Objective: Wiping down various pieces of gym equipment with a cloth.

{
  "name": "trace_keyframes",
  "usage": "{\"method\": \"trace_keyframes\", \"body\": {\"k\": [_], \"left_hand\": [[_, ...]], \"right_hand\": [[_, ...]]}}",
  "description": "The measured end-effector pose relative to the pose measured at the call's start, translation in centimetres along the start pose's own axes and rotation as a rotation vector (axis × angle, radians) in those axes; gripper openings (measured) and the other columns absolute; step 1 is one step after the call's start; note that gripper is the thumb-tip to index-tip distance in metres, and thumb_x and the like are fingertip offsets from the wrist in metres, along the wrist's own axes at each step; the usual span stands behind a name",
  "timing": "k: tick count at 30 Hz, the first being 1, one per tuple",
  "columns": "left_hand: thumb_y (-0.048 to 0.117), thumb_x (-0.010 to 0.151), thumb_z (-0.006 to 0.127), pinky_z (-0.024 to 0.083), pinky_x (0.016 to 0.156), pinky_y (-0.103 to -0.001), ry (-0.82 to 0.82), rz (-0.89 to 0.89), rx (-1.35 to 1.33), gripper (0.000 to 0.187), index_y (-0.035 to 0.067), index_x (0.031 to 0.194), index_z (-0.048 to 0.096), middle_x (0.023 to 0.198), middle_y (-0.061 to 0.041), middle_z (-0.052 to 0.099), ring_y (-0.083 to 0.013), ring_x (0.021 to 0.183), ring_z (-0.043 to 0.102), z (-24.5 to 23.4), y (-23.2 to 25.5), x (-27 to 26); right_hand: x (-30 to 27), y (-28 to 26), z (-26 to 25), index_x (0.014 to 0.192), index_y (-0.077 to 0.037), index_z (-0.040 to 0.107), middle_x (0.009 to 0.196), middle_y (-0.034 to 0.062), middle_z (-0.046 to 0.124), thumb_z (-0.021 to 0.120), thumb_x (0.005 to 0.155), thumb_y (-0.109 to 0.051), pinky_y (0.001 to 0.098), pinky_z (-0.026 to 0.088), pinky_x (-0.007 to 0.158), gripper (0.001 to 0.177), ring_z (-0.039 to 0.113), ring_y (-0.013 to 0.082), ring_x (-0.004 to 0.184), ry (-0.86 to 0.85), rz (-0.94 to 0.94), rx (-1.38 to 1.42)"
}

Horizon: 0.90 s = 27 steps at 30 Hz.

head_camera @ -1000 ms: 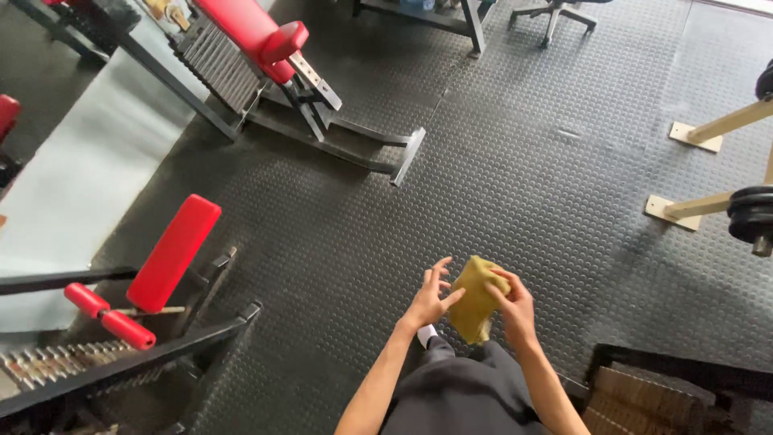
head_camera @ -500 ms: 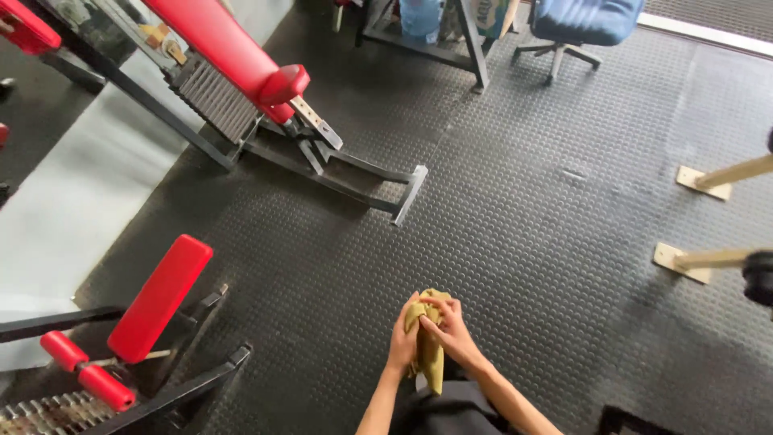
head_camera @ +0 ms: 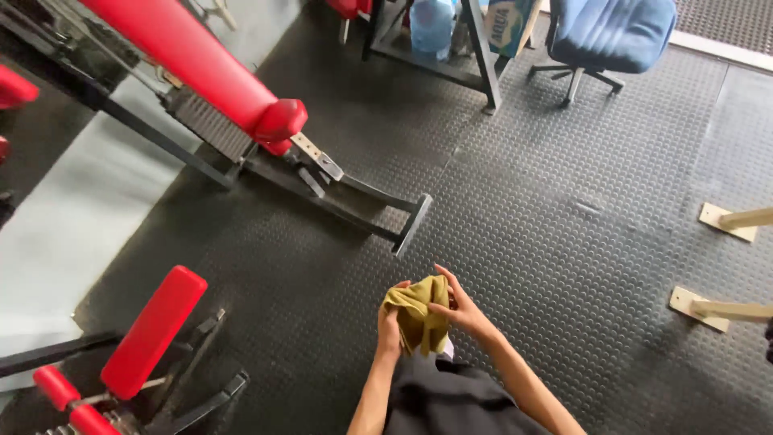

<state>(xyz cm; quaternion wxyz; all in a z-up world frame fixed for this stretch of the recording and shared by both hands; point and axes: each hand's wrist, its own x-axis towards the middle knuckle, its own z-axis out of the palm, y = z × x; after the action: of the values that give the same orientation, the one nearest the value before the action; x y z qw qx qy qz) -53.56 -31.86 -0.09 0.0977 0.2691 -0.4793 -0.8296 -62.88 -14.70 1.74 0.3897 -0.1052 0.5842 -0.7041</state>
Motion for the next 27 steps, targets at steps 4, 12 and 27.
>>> {"method": "trace_keyframes", "body": {"k": [4, 12, 27], "left_hand": [[0.018, 0.104, 0.045, 0.060, 0.089, -0.039, 0.084, -0.049, -0.016, 0.037, 0.009, 0.128, 0.071, 0.113, -0.013, 0.076, -0.0205, 0.097, 0.072, 2.6, -0.7, 5.6], [0.042, 0.102, 0.042, 0.042, 0.105, -0.035, -0.179, -0.501, -0.073, 0.057, 0.003, 0.135, 0.066, 0.140, -0.009, 0.064, -0.0232, 0.127, 0.057, 9.7, 0.8, 20.6], [0.080, 0.075, 0.051, 0.047, 0.105, -0.042, -0.615, -0.482, 0.399, 0.107, 0.014, 0.158, 0.035, 0.126, -0.017, 0.066, -0.0285, 0.122, 0.063, 26.6, 12.2, 41.5]], "right_hand": [[2.8, -2.3, -2.4, 0.163, -0.031, 0.031, 0.131, 0.0181, 0.064, 0.079, 0.086, -0.001, 0.0476, 0.060, 0.091, 0.096, 0.068, 0.0288, 0.106, 0.130, 0.015, 0.043], [10.1, -4.4, -10.7, 0.144, -0.006, 0.055, 0.130, 0.0138, 0.067, 0.059, 0.086, -0.004, 0.0354, 0.049, 0.094, 0.058, 0.061, 0.0233, 0.111, 0.658, 0.127, 0.035], [24.3, -9.8, -24.9, 0.126, -0.001, 0.060, 0.107, 0.0128, 0.066, 0.059, 0.094, -0.003, 0.0307, 0.048, 0.077, 0.032, 0.058, 0.0202, 0.089, 0.887, -0.075, 0.135]]}}
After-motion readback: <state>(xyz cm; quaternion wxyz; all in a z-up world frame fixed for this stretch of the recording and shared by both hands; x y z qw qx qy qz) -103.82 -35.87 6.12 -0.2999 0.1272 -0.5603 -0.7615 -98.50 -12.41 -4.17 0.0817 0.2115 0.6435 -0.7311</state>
